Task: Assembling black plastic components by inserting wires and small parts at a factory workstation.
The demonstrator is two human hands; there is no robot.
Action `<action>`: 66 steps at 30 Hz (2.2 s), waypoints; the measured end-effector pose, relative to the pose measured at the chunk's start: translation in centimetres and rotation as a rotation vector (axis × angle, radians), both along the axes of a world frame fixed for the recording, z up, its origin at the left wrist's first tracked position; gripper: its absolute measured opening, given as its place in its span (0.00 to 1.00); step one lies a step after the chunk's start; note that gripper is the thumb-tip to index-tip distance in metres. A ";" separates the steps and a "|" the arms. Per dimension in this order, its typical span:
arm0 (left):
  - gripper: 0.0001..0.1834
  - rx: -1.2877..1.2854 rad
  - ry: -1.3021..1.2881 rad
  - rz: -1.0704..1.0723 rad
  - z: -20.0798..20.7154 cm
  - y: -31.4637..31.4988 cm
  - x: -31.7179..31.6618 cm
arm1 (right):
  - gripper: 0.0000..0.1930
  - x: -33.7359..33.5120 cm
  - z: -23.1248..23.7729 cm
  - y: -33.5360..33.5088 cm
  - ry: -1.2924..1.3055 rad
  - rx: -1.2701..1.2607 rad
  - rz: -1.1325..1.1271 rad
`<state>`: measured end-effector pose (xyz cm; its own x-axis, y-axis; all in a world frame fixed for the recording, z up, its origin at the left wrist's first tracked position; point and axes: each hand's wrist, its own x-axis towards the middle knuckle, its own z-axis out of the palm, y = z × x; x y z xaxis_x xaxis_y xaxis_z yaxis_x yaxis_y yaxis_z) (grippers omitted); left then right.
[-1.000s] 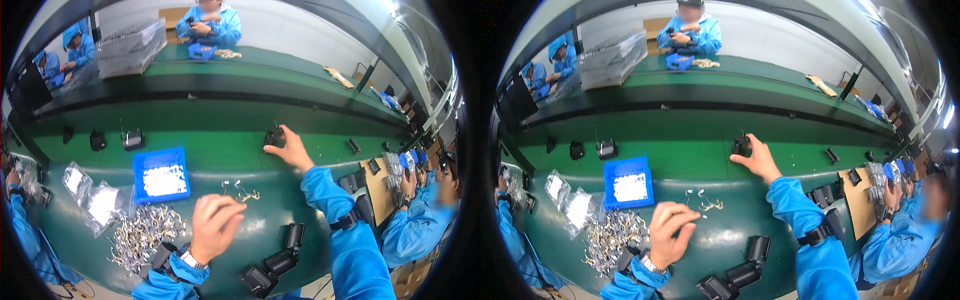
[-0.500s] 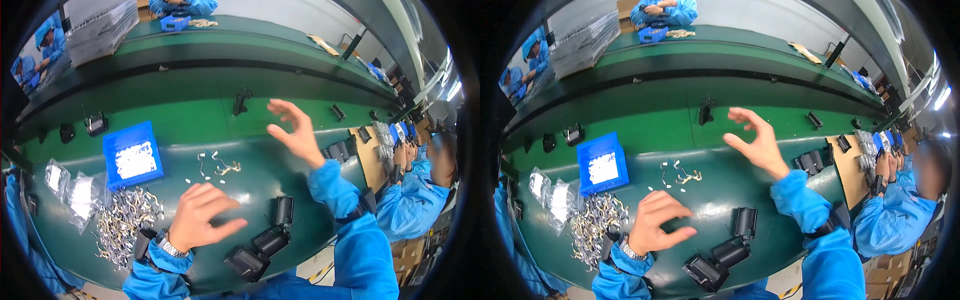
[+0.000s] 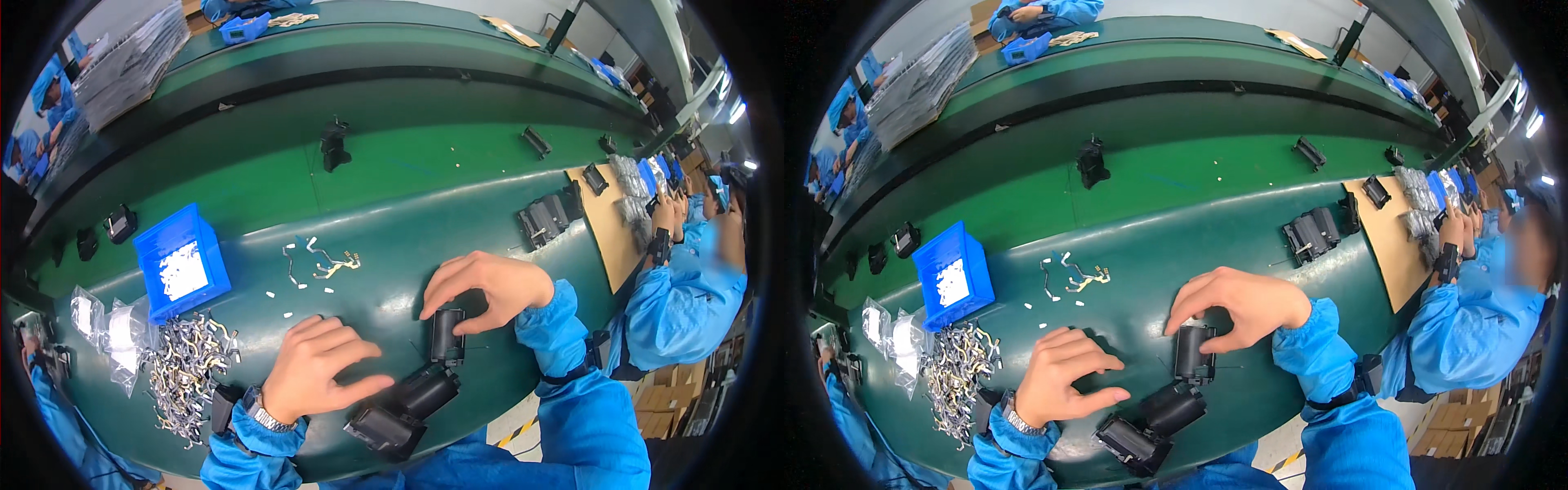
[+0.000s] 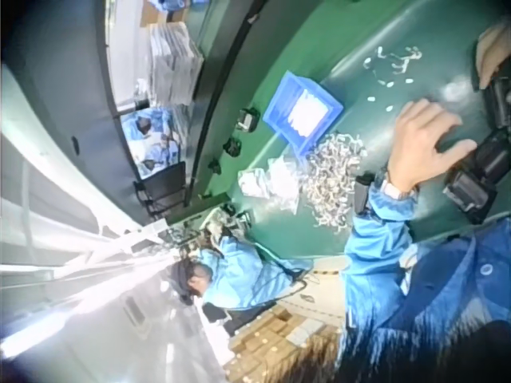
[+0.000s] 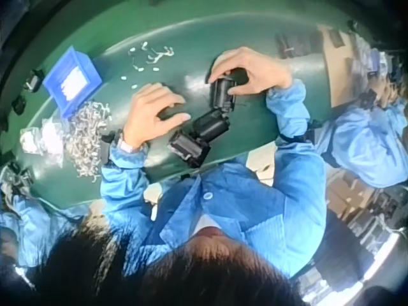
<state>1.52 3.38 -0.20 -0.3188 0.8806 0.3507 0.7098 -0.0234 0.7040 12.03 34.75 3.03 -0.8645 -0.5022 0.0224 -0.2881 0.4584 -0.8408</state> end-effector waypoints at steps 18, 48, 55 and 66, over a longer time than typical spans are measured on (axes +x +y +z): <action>0.02 0.127 -0.042 0.786 0.3 -0.7 -1.2 | 0.17 0.0 -2.6 -8.6 0.077 -0.020 -0.539; 0.04 0.021 -0.373 0.715 2.7 1.4 -3.4 | 0.19 -2.3 -4.9 -6.5 0.122 -0.533 -0.632; 0.07 0.206 -0.879 0.517 1.0 2.1 0.8 | 0.15 -1.7 -3.6 -7.1 0.149 -0.297 -0.504; 0.08 0.307 -0.873 0.465 0.7 2.0 2.7 | 0.13 -1.1 -2.5 -8.0 0.218 -0.248 -0.500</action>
<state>4.20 5.42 0.47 -0.8557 0.5169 0.0228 -0.0601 -0.1432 0.9879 10.94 26.72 0.52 -0.9569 0.0070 0.2905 -0.2661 0.3803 -0.8857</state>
